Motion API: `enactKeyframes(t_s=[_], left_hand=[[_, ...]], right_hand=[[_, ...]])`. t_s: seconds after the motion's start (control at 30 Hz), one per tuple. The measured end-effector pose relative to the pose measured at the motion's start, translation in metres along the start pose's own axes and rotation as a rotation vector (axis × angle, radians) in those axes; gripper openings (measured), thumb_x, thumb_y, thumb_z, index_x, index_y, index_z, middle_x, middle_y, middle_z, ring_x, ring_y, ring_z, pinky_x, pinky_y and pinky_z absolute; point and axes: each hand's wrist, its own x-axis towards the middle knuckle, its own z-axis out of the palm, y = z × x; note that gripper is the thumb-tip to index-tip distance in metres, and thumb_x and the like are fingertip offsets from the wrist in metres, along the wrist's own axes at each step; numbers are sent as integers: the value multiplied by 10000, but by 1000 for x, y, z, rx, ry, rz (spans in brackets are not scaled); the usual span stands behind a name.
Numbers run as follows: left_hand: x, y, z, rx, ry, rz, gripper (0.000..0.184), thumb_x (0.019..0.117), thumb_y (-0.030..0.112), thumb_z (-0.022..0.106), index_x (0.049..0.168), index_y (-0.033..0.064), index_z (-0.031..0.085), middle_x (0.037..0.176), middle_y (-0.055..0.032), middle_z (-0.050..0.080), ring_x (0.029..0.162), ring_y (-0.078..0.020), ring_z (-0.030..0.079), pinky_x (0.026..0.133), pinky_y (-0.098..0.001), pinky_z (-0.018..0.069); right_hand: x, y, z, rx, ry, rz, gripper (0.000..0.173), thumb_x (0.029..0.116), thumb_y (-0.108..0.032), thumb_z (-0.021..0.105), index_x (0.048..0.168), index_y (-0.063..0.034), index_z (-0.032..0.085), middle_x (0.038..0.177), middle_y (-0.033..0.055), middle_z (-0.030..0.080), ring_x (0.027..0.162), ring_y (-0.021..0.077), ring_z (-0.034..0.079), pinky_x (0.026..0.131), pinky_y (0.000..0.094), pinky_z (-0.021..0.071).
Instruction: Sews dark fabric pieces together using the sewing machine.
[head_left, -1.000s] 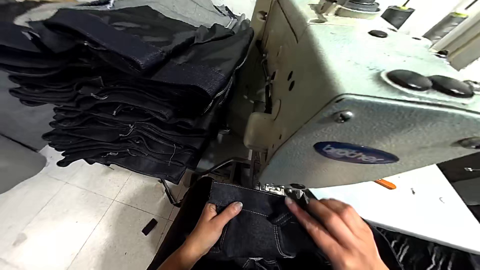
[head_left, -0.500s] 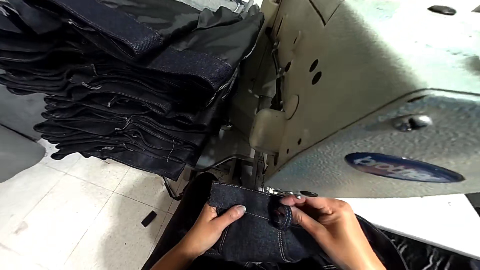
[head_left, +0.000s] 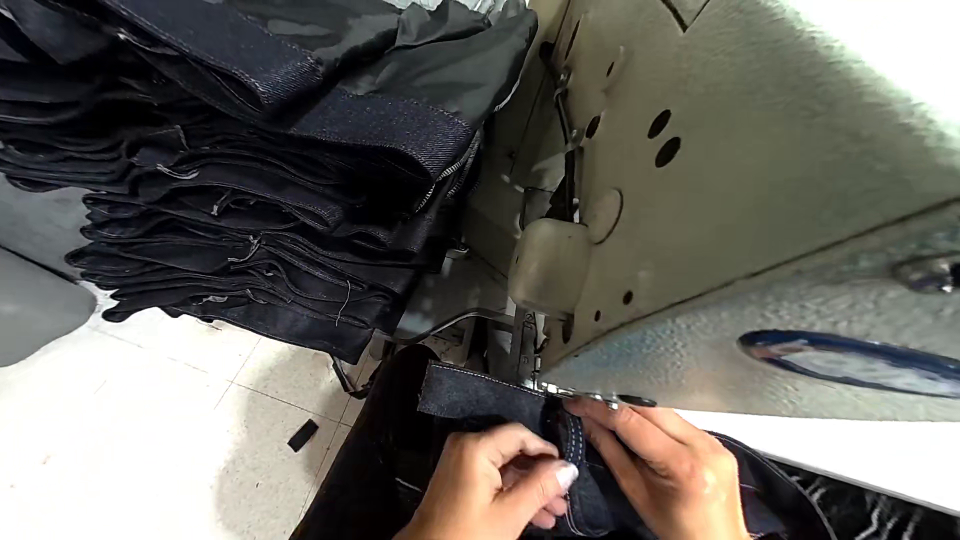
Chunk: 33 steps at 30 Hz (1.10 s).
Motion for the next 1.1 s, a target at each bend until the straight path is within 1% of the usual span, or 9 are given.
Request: enactKeyframes(t_s=[0.1, 0.2, 0.3, 0.37, 0.47, 0.53, 0.67, 0.8, 1.1], left_hand=[[5, -10, 5, -30, 101, 26, 138, 957, 107, 695, 905, -21, 698, 823, -62, 760, 720, -104, 750, 681, -275, 642], [8, -15, 10, 75, 196, 50, 142, 877, 48, 752, 891, 0, 619, 782, -73, 741, 664, -135, 746, 637, -300, 644], [10, -24, 4, 627, 285, 423, 208, 879, 201, 769, 920, 30, 658, 671, -36, 663, 580, -95, 648, 558, -226, 542], [17, -35, -10, 977, 325, 847, 149, 974, 297, 690, 950, 150, 688, 727, 21, 623, 701, -117, 568, 698, -232, 463], [29, -37, -26, 1169, 139, 1080, 201, 1049, 270, 565, 1176, 210, 709, 1175, 33, 720, 1100, -170, 613, 1002, -322, 425], [35, -38, -31, 1113, 48, 1045, 260, 1042, 348, 584, 1215, 209, 719, 1233, 31, 717, 1135, -162, 620, 1016, -311, 441], [37, -33, -32, 1115, 25, 964, 267, 1036, 383, 582, 1211, 243, 727, 1218, 64, 723, 1115, -151, 624, 991, -287, 460], [39, -29, -26, 1137, 98, 888, 252, 1034, 383, 579, 1185, 259, 739, 1215, 84, 729, 1116, -133, 630, 968, -255, 470], [38, -24, -29, 1117, 75, 883, 241, 1027, 372, 596, 1159, 251, 758, 1202, 91, 735, 1105, -116, 620, 967, -240, 445]], right_hand=[[-6, -3, -3, -80, -77, -107, 202, 1005, -44, 550, 1028, -108, 741, 974, 78, 732, 982, 140, 682, 892, 191, 521], [-11, -5, -8, -121, -155, -112, 279, 994, 20, 509, 1093, -101, 741, 1032, 89, 721, 1046, 178, 664, 949, 213, 506], [-13, -3, -10, -119, -174, -64, 334, 987, 19, 492, 1137, -151, 738, 1060, 91, 699, 1055, 188, 645, 937, 225, 507], [-15, 1, -7, -101, -150, -51, 344, 988, 0, 479, 1146, -177, 728, 1061, 93, 686, 1049, 190, 639, 921, 231, 514], [-18, 6, -3, -29, -115, 3, 329, 1014, -84, 469, 1169, -250, 708, 1046, 72, 666, 1007, 170, 642, 870, 265, 534], [-23, 14, -4, 101, -123, 91, 265, 1056, -212, 483, 1193, -290, 697, 1050, 42, 660, 977, 131, 634, 833, 295, 507], [-28, 25, -8, 52, -112, 250, 437, 1041, -497, 511, 1056, -93, 677, 925, 52, 729, 900, 160, 698, 891, 402, 535], [-16, 28, 0, -26, -28, 242, 501, 1061, -496, 445, 843, -125, 701, 759, 25, 676, 784, 140, 662, 785, 355, 508], [-17, 30, -2, 37, -27, 215, 467, 1061, -473, 468, 844, -115, 674, 786, 61, 695, 821, 143, 669, 811, 321, 500]])
